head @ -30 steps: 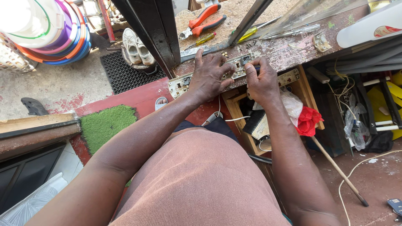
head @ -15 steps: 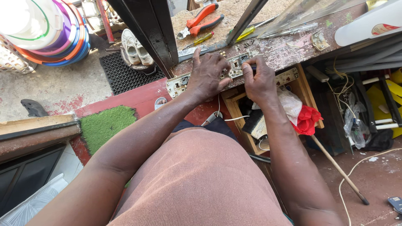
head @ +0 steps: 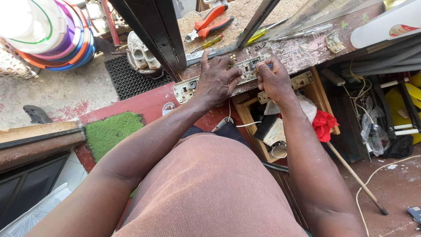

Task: The person cleans the interior of a disassembled power strip with a paintbrush and then manipulates the internal wires by hand.

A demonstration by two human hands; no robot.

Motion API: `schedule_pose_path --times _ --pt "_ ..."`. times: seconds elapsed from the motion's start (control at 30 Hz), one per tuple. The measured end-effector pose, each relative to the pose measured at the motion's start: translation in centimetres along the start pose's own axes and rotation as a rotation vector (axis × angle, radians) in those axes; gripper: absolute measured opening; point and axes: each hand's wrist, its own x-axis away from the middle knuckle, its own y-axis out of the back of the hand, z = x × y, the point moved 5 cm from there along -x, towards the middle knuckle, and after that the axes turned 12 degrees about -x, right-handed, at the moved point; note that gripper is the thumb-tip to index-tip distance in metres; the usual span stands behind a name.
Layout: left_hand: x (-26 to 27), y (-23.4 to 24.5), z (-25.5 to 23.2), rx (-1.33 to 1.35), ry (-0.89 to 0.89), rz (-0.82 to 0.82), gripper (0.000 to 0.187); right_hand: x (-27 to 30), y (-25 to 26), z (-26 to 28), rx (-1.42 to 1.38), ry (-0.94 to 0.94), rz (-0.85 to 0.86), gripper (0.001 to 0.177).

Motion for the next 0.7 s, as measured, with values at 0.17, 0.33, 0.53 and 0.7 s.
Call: schedule_pose_path --times 0.17,0.33,0.53,0.7 --pt "-0.3 0.3 0.2 0.034 0.032 -0.069 0.017 0.6 0.5 -0.3 0.030 0.066 -0.028 0.018" --pt "-0.5 -0.5 0.0 0.015 0.012 -0.030 0.017 1.0 1.0 -1.8 -0.062 0.157 -0.058 0.018" --pt "-1.2 -0.6 0.5 0.072 0.081 -0.043 0.019 1.5 2.8 -2.5 -0.311 0.150 -0.093 0.016" --pt "-1.3 0.6 -0.3 0.120 0.035 -0.163 0.012 2.7 4.3 -2.0 -0.344 0.227 -0.158 0.016"
